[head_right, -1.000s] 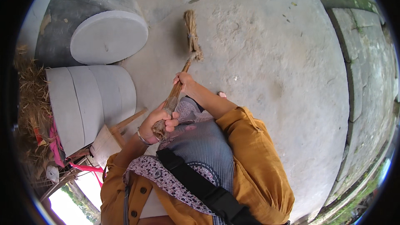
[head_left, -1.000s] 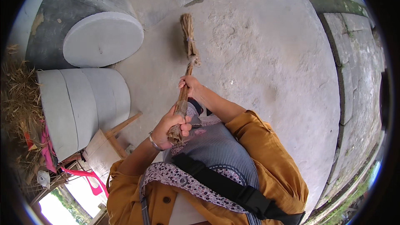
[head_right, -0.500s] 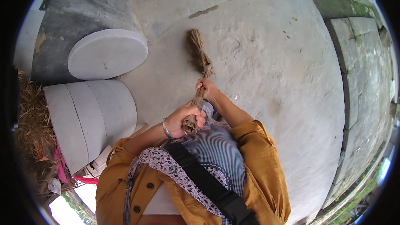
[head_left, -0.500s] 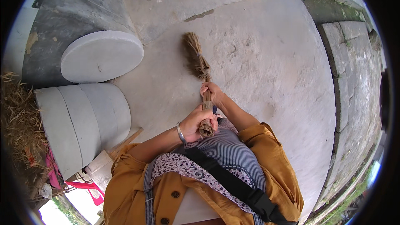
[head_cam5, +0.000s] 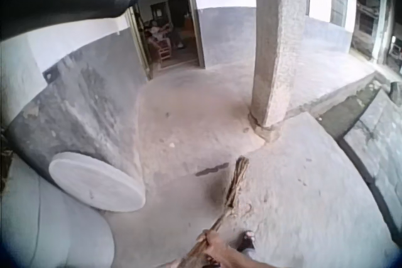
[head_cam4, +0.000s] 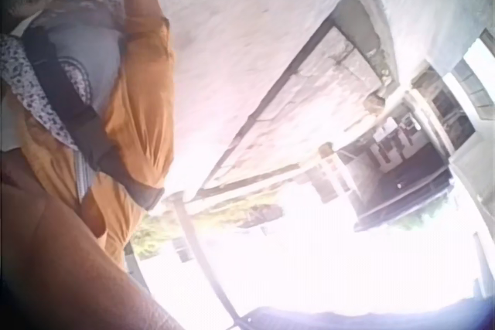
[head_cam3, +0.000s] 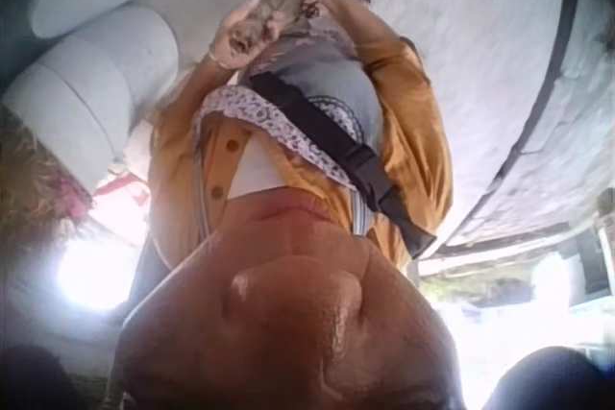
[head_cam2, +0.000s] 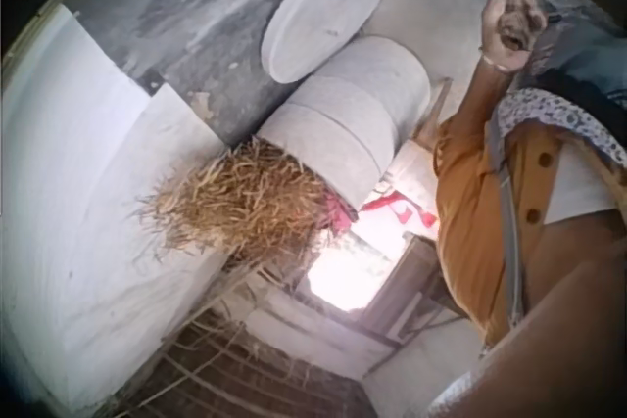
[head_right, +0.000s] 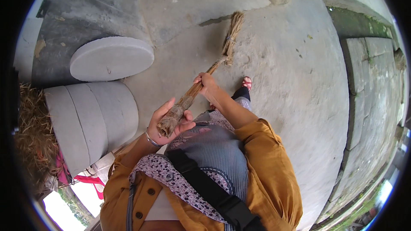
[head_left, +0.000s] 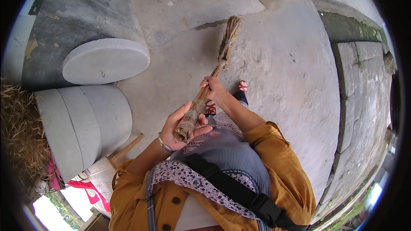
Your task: The person sweeps a concrete outdoor area using a traditional straw broom. They move a pink plastic chair to access the space underneath and continue sweeping around various objects including a scooter and concrete blocks.
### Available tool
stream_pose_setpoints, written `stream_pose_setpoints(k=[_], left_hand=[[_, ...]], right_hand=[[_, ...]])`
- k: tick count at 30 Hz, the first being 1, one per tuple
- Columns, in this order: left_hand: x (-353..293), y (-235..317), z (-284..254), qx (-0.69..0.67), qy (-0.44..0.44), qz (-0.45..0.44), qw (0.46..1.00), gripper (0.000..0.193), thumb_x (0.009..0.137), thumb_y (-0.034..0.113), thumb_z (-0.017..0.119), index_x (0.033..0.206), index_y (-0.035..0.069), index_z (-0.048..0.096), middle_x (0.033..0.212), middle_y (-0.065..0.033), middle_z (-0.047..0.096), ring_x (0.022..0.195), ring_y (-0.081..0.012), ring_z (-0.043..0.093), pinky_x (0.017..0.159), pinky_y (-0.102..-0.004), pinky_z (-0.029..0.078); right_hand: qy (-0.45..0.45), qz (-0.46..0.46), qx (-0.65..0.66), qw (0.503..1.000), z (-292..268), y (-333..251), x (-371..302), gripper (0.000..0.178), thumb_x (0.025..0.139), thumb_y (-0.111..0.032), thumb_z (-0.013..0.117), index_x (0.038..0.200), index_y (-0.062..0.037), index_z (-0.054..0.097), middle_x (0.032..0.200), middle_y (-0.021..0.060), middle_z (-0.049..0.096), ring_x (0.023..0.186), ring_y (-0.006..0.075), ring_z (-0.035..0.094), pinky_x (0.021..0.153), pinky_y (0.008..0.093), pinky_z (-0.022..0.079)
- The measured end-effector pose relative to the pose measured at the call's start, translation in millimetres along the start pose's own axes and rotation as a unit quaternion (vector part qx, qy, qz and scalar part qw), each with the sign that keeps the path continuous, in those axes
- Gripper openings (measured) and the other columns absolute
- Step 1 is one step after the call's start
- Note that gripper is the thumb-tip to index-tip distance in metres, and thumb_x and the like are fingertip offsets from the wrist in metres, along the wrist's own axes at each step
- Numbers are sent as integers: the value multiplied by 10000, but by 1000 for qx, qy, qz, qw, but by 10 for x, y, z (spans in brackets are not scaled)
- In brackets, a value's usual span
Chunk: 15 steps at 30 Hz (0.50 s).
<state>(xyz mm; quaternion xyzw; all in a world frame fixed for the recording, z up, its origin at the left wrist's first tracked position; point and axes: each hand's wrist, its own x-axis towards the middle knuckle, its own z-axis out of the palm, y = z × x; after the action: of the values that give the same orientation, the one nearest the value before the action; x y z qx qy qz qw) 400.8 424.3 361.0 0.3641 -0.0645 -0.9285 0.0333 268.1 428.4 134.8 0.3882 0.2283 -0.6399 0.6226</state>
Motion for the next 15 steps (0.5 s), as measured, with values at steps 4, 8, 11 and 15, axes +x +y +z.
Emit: stream_pose_setpoints(k=[4, 8, 11, 15], left_hand=[[537, 65, 191, -101, 85, 38, 991, 342, 820, 189, 385, 1037, -75, 394, 922, -153, 487, 773, -197, 551, 810, -360, 454], [1300, 149, 339, 40, 68, 77, 994, 201, 767, 145, 454, 889, -15, 465, 778, -83, 543, 609, -149, 537, 645, -272, 464], [1752, 217, 745, 102, 134, 101, 980, 78, 741, 104, 461, 730, 30, 485, 671, -48, 534, 615, -136, 531, 579, -246, 436], [2173, 210, 1147, 131, 119, 50, 983, 25, 733, 78, 464, 714, 70, 449, 657, -4, 488, 602, -92, 501, 557, -233, 418]], right_hand=[[-60, 150, 61, 985, 263, -61, 155, 168, 759, -13, 362, 609, -71, 312, 497, 1, 316, 399, 93, 310, 361, 200, 305], [-107, 254, 149, 950, 422, -342, 405, 185, 743, -3, 370, 580, -69, 314, 496, -5, 320, 399, 80, 315, 362, 176, 307], [-243, 203, 294, 902, 641, -602, 99, 67, 687, 19, 370, 654, -14, 321, 622, 30, 320, 561, 104, 330, 512, 192, 346], [-223, 150, 283, 921, 713, -1132, -76, 62, 689, 18, 359, 674, -23, 315, 629, 36, 315, 563, 96, 337, 506, 185, 351]])
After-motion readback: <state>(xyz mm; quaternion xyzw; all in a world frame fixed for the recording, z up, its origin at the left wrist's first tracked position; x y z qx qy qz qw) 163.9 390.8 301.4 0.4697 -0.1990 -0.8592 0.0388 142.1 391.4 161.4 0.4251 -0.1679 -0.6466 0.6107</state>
